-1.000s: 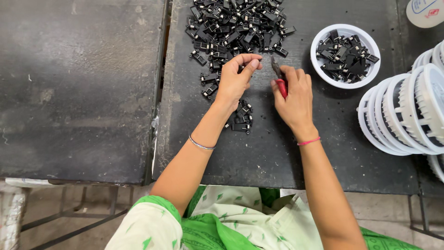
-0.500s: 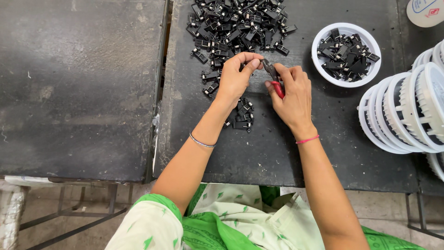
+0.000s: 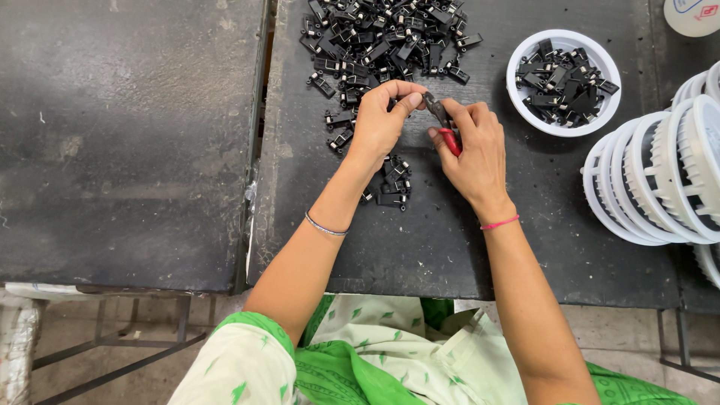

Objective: The person uses red-handled pliers to trim small black plastic components with metal pins. They pick each component from a pile on the table, trim it, and place it into a white bowl. The process is repeated continuously throughout the clip.

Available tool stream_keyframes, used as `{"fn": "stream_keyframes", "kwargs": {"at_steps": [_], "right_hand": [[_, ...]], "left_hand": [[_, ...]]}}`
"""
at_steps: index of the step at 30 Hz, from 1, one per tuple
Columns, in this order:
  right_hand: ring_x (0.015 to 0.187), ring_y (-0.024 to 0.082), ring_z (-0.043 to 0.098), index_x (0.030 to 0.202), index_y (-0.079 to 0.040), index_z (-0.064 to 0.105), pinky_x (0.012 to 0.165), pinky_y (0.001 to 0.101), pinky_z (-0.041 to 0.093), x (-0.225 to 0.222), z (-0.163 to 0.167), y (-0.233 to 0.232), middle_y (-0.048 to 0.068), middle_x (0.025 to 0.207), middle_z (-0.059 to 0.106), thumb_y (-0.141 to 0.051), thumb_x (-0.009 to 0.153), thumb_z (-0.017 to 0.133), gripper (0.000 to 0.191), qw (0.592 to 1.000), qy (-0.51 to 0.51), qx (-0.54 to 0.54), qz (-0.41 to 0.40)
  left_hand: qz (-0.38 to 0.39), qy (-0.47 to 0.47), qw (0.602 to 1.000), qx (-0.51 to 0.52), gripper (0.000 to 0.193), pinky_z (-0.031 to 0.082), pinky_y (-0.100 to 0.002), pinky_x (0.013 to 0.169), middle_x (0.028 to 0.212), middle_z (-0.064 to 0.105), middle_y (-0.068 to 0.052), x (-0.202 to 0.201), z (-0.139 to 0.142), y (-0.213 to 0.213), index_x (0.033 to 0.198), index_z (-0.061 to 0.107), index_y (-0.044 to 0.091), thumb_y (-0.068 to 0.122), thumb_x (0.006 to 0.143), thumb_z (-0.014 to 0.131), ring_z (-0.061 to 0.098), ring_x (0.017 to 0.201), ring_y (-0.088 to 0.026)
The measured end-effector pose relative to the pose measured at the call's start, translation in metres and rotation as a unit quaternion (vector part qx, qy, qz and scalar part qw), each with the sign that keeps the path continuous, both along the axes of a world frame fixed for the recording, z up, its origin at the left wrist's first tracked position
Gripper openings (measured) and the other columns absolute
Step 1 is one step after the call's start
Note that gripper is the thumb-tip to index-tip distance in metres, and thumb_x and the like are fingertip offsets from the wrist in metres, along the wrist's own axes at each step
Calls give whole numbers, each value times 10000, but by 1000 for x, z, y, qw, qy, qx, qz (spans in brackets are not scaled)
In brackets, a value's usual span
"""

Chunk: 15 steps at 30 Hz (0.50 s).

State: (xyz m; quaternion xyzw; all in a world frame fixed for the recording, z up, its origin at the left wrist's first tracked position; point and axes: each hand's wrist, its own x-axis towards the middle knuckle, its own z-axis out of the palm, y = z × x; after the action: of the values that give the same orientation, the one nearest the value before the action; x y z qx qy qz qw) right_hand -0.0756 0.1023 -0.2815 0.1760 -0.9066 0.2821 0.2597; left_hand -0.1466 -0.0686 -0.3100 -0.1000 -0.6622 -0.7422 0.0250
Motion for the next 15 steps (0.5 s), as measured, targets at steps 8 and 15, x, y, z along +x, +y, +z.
{"fn": "stream_keyframes", "kwargs": {"at_steps": [8,15], "right_hand": [[919,299,578,1279,-86,649,818,433,465,2,-3,-1,95,993,578,-209,957,794,374,1000,1,-5,2],[831,314,617,1259,-92,663,723,438,494,2,-4,-5,113,939,593,-201,942,796,361,999,-25,-35,-2]], "left_hand": [[-8,-1,1000,4,135,546,-268,850,936,746,-46,3,0,-1,1050,738,-15,72,978,663,681,904,-111],[-8,4,1000,-4,133,545,-269,846,927,746,-46,2,-2,-5,1050,737,-19,67,977,666,680,893,-113]]}}
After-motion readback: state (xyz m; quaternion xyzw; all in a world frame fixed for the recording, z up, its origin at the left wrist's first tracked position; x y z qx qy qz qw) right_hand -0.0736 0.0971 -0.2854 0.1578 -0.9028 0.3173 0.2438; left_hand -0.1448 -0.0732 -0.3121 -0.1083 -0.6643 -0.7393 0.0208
